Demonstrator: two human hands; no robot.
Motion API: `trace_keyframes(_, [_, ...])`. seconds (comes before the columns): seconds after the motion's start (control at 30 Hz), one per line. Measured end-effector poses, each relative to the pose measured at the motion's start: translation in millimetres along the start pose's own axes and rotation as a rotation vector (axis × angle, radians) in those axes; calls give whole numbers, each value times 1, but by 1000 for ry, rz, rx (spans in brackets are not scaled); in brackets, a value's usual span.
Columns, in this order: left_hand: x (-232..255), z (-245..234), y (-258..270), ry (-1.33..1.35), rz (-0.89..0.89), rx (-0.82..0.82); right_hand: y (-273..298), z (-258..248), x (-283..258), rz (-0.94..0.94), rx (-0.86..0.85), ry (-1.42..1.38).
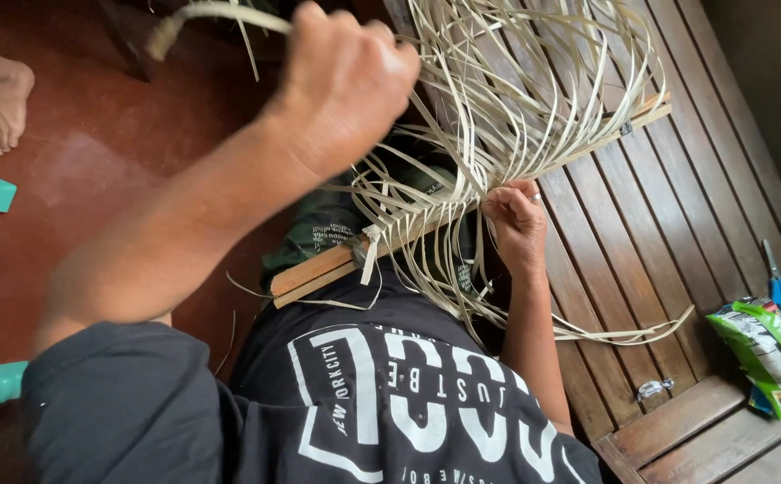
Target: Weaving dried leaf strips together to create a craft item like a mat or basket.
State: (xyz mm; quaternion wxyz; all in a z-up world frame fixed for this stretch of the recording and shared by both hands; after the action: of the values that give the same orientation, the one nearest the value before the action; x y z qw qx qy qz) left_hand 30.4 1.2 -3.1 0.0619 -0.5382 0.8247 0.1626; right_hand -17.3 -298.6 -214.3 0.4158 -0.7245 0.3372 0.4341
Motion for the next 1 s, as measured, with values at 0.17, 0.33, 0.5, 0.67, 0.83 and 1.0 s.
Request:
trace_keyframes(0.17, [-35,17,14,-136,-49,726,-7,5,-18,8,68,186])
trace_keyframes(0.33, [66,-13,-3,-23,139,990,-4,5,-13,87,100,14])
trace_keyframes(0.5, [103,-2,-4,79,329,1252,-2,-1,-1,107,130,-38])
trace_keyframes(0.67, [165,29,-10,-66,502,711,7,-4,13,140,236,-302])
trace_keyframes(0.83, [173,31,-23,-139,543,673,7,0,12,108,240,-359])
trace_keyframes(1.0, [160,29,-31,-174,531,685,5,2,11,64,239,-423])
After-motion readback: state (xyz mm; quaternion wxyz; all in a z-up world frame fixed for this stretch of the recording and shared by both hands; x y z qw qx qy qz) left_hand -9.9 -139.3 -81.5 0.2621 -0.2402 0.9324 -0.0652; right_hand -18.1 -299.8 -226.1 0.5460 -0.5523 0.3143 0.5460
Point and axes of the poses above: each hand's wrist, its own y-axis away from the middle knuckle, its own z-axis out of the palm, x = y × z, the point moved 3 cm from there along -y, towards the middle knuckle, and after that the axes turned 13 degrees about -x, right-handed, at the moved point
